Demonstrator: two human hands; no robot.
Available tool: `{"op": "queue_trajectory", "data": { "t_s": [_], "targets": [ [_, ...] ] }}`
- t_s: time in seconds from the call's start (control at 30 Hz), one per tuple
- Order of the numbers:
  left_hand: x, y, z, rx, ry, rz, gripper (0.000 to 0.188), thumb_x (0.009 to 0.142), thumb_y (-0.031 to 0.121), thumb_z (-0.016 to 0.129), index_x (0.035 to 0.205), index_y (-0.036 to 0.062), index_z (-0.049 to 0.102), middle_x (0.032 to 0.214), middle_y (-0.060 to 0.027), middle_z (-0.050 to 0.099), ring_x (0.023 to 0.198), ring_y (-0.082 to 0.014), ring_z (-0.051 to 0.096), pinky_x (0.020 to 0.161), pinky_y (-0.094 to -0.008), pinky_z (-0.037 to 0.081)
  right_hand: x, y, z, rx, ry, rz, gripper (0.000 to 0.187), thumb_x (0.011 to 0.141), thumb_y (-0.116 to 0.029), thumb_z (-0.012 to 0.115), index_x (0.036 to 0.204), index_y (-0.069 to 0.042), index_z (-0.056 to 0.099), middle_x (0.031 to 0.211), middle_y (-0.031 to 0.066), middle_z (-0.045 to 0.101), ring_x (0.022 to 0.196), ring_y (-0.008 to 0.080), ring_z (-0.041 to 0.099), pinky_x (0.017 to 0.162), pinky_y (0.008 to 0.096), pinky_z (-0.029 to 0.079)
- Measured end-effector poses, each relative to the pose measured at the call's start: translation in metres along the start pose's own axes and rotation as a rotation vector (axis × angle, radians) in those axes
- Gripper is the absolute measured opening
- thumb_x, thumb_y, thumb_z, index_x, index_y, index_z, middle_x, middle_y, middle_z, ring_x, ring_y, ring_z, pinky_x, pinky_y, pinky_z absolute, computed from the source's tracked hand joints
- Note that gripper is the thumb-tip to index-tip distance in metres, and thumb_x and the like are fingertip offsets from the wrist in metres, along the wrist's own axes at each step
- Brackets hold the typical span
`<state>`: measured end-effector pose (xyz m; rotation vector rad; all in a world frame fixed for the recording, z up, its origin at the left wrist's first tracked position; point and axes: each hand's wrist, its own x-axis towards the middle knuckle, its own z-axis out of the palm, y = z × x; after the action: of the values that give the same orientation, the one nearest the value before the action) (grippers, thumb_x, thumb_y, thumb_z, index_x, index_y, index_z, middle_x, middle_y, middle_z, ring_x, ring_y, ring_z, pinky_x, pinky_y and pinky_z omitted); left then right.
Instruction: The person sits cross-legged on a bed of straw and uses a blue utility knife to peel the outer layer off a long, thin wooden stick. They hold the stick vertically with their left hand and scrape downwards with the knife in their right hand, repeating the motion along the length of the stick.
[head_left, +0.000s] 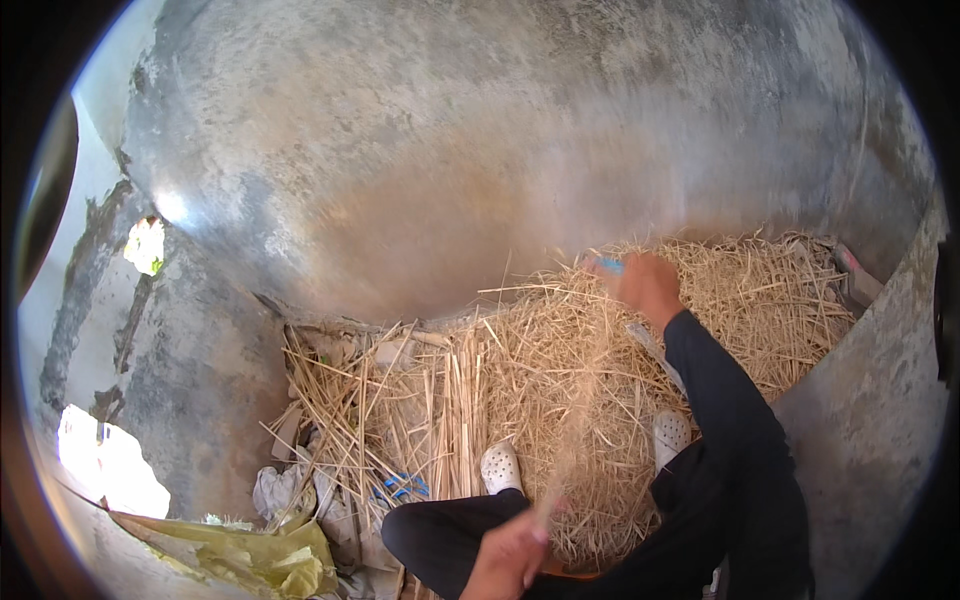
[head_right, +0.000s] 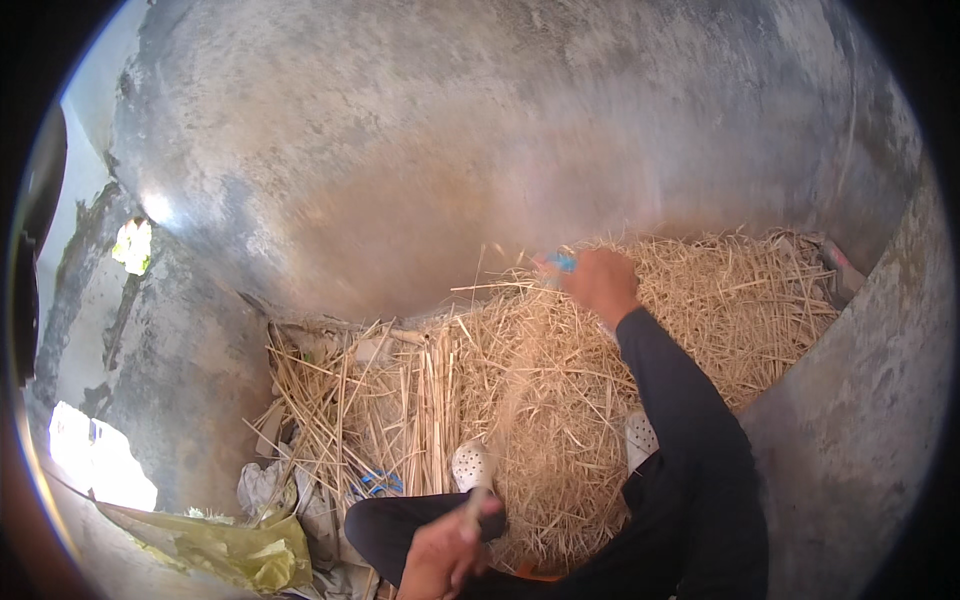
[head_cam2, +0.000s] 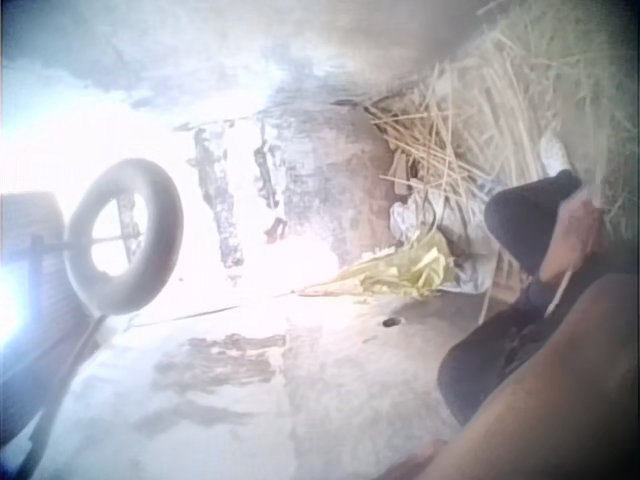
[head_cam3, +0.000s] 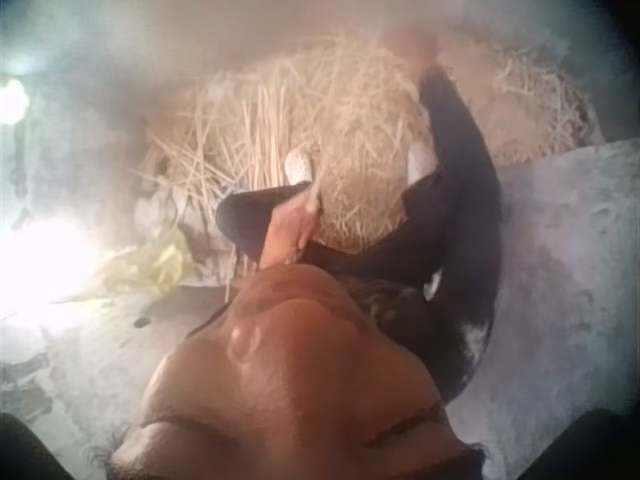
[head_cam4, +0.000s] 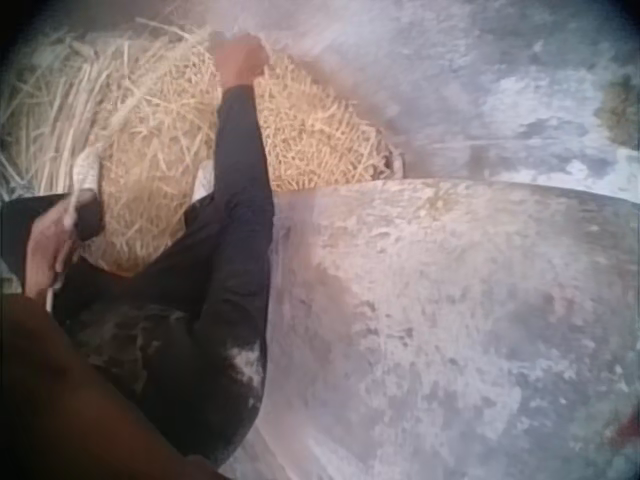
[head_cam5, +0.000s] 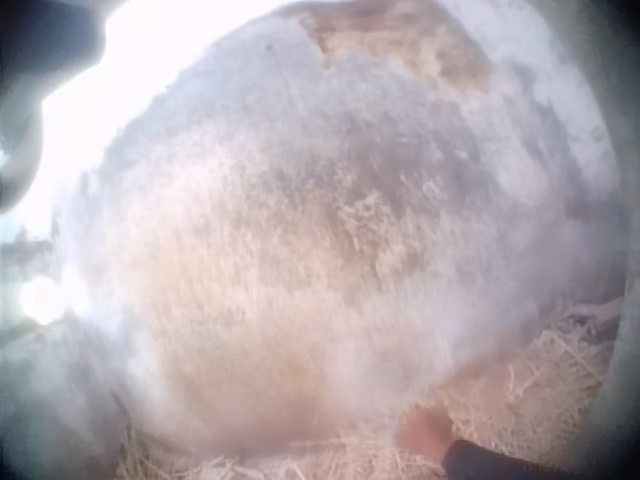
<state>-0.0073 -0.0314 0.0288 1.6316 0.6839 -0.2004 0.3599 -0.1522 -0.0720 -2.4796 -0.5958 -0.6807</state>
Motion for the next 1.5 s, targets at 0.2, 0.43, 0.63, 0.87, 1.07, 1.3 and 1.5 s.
{"op": "queue_trajectory", "data": {
  "t_s": [0.2, 0.43, 0.63, 0.87, 1.07, 1.3, 1.5],
  "targets": [
    [0.012, -0.019, -0.020, -0.460, -0.086, 0.077, 0.043, 0.099, 0.017, 0.043, 0.137, -0.0035, 0.039, 0.047, 0.0032, 0.035, 0.035, -0.0057, 0.028, 0.040, -0.0201, 0.028, -0.003, 0.014, -0.039, 0.161, -0.141, 0.265, 0.076, 0.081, -0.075, 0.044, 0.049, -0.007, 0.050, 0.042, 0.0049, 0.042, 0.039, 0.0204, 0.045, 0.039, 0.0364, 0.033],
    [0.015, 0.000, -0.016, -0.397, -0.071, 0.183, 0.049, 0.099, 0.015, 0.044, 0.143, -0.0002, 0.029, 0.048, 0.0032, 0.034, 0.035, -0.0064, 0.028, 0.042, -0.0209, 0.031, -0.055, -0.093, -0.062, 0.354, -0.332, -0.364, 0.077, 0.072, -0.083, 0.044, 0.053, -0.011, 0.061, 0.043, 0.0063, 0.049, 0.041, 0.0220, 0.053, 0.040, 0.0363, 0.039],
    [0.007, 0.000, -0.010, -0.252, -0.030, 0.246, 0.042, 0.097, 0.021, 0.052, 0.132, -0.0015, 0.048, 0.056, 0.0069, 0.038, 0.048, -0.0030, 0.033, 0.047, -0.0191, 0.029, -0.052, -0.083, -0.052, 0.364, -0.271, -0.329, 0.081, 0.071, -0.085, 0.042, 0.053, -0.009, 0.063, 0.040, 0.0056, 0.047, 0.037, 0.0215, 0.052, 0.038, 0.0352, 0.039],
    [-0.001, 0.009, -0.008, -0.072, 0.080, 0.270, 0.044, 0.096, 0.021, 0.052, 0.133, -0.0022, 0.048, 0.064, 0.0079, 0.041, 0.057, -0.0021, 0.034, 0.051, -0.0173, 0.029, -0.057, -0.094, -0.056, 0.335, -0.276, -0.353, 0.081, 0.072, -0.086, 0.040, 0.050, -0.011, 0.061, 0.039, 0.0036, 0.046, 0.036, 0.0199, 0.050, 0.037, 0.0338, 0.037],
    [0.003, 0.002, -0.017, 0.083, 0.177, 0.391, 0.043, 0.095, 0.016, 0.054, 0.131, -0.0049, 0.047, 0.072, 0.0049, 0.049, 0.064, -0.0058, 0.041, 0.057, -0.0213, 0.038, -0.052, -0.105, -0.060, 0.317, -0.253, -0.455, 0.081, 0.070, -0.086, 0.043, 0.050, -0.009, 0.060, 0.039, 0.0054, 0.047, 0.037, 0.0222, 0.052, 0.039, 0.0346, 0.039],
    [-0.009, 0.029, -0.021, 0.066, 0.131, 0.246, 0.043, 0.096, 0.020, 0.053, 0.130, -0.0049, 0.049, 0.086, -0.0007, 0.058, 0.076, -0.0070, 0.047, 0.067, -0.0206, 0.041, -0.065, -0.119, -0.057, 0.386, -0.246, -0.455, 0.078, 0.070, -0.083, 0.047, 0.048, -0.010, 0.058, 0.040, 0.0064, 0.049, 0.037, 0.0227, 0.053, 0.039, 0.0345, 0.041],
    [0.001, 0.014, -0.017, 0.090, 0.166, 0.393, 0.043, 0.095, 0.018, 0.053, 0.131, -0.0040, 0.047, 0.075, 0.0041, 0.047, 0.066, -0.0048, 0.039, 0.057, -0.0192, 0.035, -0.048, -0.104, -0.046, 0.351, -0.213, -0.398, 0.077, 0.071, -0.083, 0.047, 0.044, -0.011, 0.054, 0.038, 0.0047, 0.045, 0.034, 0.0194, 0.048, 0.036, 0.0347, 0.037]
  ]
}}
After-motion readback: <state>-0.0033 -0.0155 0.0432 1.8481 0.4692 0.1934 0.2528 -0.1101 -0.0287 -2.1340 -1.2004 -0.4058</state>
